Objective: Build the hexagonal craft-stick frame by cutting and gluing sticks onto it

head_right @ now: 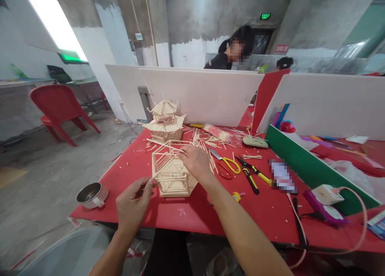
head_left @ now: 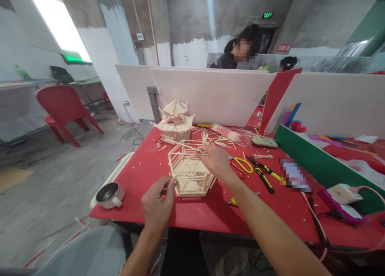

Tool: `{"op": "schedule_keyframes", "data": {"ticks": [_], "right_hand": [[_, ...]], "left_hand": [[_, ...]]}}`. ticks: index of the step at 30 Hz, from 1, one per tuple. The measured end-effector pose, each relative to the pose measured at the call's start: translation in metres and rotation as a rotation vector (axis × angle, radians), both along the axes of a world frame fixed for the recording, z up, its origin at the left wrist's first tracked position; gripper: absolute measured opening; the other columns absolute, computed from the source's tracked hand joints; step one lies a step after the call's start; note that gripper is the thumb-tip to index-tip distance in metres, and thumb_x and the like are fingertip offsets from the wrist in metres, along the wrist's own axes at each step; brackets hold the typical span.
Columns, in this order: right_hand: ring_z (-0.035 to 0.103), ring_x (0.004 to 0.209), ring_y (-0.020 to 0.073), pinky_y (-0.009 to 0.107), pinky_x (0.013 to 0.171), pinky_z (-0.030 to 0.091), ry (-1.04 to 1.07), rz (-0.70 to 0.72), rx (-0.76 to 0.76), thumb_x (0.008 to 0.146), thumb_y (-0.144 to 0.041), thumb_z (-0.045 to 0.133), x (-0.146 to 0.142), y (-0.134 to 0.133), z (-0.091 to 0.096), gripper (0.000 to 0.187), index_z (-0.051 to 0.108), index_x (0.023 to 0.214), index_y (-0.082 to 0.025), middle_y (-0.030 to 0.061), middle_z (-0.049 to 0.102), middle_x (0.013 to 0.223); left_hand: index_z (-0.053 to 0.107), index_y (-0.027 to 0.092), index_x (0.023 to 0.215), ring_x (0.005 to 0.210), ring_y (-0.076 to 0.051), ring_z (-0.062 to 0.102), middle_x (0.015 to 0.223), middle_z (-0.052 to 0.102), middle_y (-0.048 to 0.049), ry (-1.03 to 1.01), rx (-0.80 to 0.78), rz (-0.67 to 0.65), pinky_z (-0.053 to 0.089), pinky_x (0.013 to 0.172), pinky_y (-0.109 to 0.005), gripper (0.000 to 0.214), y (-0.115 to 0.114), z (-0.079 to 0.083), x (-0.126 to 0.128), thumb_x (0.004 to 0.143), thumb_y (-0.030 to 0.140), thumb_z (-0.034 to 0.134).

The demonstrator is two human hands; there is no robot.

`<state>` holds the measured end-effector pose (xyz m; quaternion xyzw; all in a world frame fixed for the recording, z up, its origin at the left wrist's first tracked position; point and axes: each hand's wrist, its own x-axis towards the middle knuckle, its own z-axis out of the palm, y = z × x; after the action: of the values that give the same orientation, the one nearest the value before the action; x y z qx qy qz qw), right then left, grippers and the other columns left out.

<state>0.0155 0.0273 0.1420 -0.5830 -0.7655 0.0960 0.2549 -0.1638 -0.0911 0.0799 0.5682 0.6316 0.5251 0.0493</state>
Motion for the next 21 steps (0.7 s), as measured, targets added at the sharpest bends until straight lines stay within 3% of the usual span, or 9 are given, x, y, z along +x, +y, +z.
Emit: {"op": "schedule_keyframes", "data": {"ticks": [5, 11, 15, 19, 21], "right_hand": [[0.066, 0.098, 0.0210, 0.030, 0.080, 0.045, 0.203, -0.027, 0.061, 0.090, -0.054, 0.051, 0.018, -0.012, 0.002, 0.036, 0.071, 0.109, -0.030, 0.0005, 0.073, 0.112], [0.064, 0.084, 0.0190, 0.029, 0.076, 0.047, 0.539, -0.018, 0.037, 0.095, -0.048, 0.042, 0.049, -0.046, -0.018, 0.041, 0.071, 0.105, -0.020, 0.0052, 0.072, 0.092], [0.064, 0.090, 0.0197, 0.029, 0.084, 0.048, 0.662, 0.014, -0.064, 0.095, -0.047, 0.046, 0.063, -0.089, -0.045, 0.039, 0.070, 0.106, -0.019, 0.0075, 0.071, 0.099], [0.065, 0.089, 0.0209, 0.030, 0.082, 0.050, 0.593, 0.106, -0.175, 0.096, -0.044, 0.046, 0.069, -0.129, -0.084, 0.035, 0.072, 0.099, -0.021, 0.0076, 0.071, 0.094], [0.065, 0.089, 0.0211, 0.031, 0.082, 0.050, 0.496, 0.156, -0.192, 0.097, -0.041, 0.044, 0.073, -0.142, -0.105, 0.034, 0.073, 0.097, -0.023, 0.0065, 0.071, 0.092]], "left_hand": [[0.073, 0.020, 0.091, 0.069, -0.015, 0.071, 0.082, 0.075, -0.0022, -0.006, 0.010, 0.004, 0.055, 0.063, -0.022, 0.021, 0.001, -0.002, -0.001, 0.087, 0.038, 0.062], [0.072, 0.019, 0.092, 0.069, -0.016, 0.070, 0.084, 0.076, -0.0035, 0.037, 0.065, -0.001, 0.057, 0.068, -0.025, 0.020, -0.003, -0.009, -0.007, 0.084, 0.036, 0.066], [0.071, 0.018, 0.096, 0.074, -0.017, 0.071, 0.089, 0.075, -0.0059, -0.022, 0.043, -0.016, 0.058, 0.067, -0.025, 0.023, -0.015, -0.020, -0.012, 0.084, 0.037, 0.065], [0.070, 0.017, 0.101, 0.086, -0.020, 0.071, 0.107, 0.072, -0.0105, -0.111, -0.016, -0.035, 0.059, 0.071, -0.028, 0.028, -0.030, -0.031, -0.017, 0.087, 0.039, 0.060], [0.070, 0.016, 0.099, 0.083, -0.020, 0.071, 0.104, 0.071, -0.0107, -0.204, -0.063, -0.009, 0.059, 0.067, -0.027, 0.031, -0.035, -0.033, -0.019, 0.089, 0.043, 0.057]]}}
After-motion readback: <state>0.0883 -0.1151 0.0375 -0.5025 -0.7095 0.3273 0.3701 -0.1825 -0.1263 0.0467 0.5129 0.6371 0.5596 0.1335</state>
